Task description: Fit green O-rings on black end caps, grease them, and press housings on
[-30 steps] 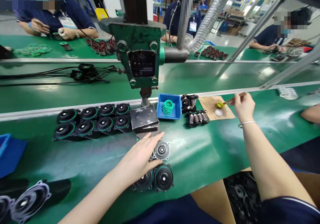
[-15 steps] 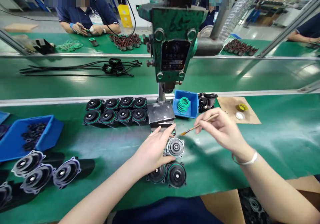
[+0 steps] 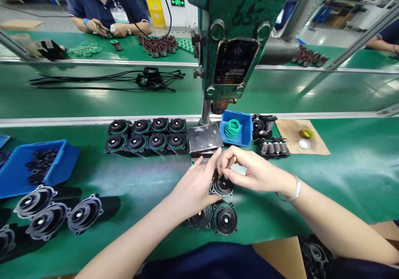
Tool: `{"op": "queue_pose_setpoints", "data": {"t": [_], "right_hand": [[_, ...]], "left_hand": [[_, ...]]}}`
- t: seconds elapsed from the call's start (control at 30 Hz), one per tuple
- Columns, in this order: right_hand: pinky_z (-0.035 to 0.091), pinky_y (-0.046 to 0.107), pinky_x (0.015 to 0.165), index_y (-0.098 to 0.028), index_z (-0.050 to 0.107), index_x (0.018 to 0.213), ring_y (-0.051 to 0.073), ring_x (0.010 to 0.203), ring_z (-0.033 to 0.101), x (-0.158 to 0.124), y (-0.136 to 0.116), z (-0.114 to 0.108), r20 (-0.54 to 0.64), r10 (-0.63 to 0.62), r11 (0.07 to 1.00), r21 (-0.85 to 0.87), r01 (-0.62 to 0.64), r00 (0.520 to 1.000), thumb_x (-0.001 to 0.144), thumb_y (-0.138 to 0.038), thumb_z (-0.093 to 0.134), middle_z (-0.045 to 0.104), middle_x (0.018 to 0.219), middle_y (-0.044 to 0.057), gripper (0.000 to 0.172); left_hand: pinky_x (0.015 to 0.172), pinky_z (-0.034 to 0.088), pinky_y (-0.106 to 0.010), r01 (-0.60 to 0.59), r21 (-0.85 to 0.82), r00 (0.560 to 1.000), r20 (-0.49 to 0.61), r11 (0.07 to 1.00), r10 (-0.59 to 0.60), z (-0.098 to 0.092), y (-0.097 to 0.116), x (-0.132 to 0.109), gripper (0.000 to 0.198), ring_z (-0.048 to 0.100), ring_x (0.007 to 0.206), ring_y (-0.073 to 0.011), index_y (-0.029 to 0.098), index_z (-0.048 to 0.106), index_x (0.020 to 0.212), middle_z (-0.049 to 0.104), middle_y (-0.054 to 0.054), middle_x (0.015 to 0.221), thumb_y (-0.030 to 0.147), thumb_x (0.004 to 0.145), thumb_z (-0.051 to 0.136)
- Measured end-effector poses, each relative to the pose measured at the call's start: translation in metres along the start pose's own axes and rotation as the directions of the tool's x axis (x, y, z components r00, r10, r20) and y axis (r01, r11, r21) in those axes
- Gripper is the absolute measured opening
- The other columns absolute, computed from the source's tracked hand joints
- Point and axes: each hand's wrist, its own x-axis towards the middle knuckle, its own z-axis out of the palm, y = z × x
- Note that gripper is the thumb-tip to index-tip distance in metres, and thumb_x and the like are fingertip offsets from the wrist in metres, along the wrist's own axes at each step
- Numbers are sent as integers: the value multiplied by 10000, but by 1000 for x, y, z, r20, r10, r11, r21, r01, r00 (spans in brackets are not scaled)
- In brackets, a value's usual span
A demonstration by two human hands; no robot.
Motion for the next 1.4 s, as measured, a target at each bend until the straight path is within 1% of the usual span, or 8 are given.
{"op": "queue_pose_setpoints", "data": {"t": [0.13,0.27,0.47,0.67,0.9,1.2,1.3,1.4], "right_hand": [[483,222,698,-171,481,945,86,742,553,4,-2,1,53,26,994,-108,-20,998,930,-158,499,580,866,5,27],[484,235,701,-174,466,947,97,742,564,5,-2,-1,62,37,982,-188,-24,997,948,-171,484,590,866,11,18],[485,227,675,-179,444,968,98,736,580,-6,1,-3,-41,27,966,-257,-36,999,989,-217,447,593,883,25,43],[462,216,613,-184,442,1004,96,668,599,-32,-5,2,-138,104,917,-369,-149,985,979,-192,456,604,817,-1,30],[504,194,639,-195,466,1006,77,678,632,-59,-16,24,-222,130,936,-295,-194,966,978,-202,491,618,803,-17,38],[541,161,614,-204,459,949,57,664,660,-48,-16,47,-377,92,990,-64,-126,922,963,-250,568,621,811,-23,119],[552,185,645,-210,437,971,73,722,660,-43,-16,46,-435,28,991,-105,-82,900,964,-233,560,620,864,0,125],[545,215,685,-208,440,977,97,773,644,-37,-14,46,-350,-59,976,-217,-20,935,967,-233,553,630,876,15,116]], "left_hand": [[1153,382,-580,-15,7,1000,-15,1000,15,0,-1,-1,1133,568,1292,-340,224,104,1509,608,-149,1364,207,666,861],[1159,374,-575,-16,17,999,-28,1000,17,0,-1,-1,1179,591,1264,-335,223,60,1517,625,-147,1343,216,660,869],[1177,341,-565,9,32,1000,-10,999,-9,2,-1,-1,1262,622,1216,-309,204,-34,1545,680,-125,1234,232,665,870],[1198,292,-563,5,28,999,-34,1000,-4,8,0,-2,1240,629,1195,-276,195,-20,1551,675,-102,1212,224,673,855],[1173,317,-588,-18,67,997,-72,998,22,12,3,-3,1159,620,1213,-280,199,-5,1550,685,-101,1201,226,723,808],[1157,325,-591,-35,82,998,-57,996,39,11,6,-5,1118,636,1172,-268,208,-50,1546,680,-101,1170,230,773,757],[1172,307,-574,-20,79,999,-33,997,22,9,8,-6,1119,633,1163,-256,191,-30,1546,681,-95,1157,188,756,762],[1177,294,-578,-18,70,1000,-15,997,19,7,9,-5,1104,612,1198,-257,206,-31,1547,664,-103,1220,153,759,741]]}}
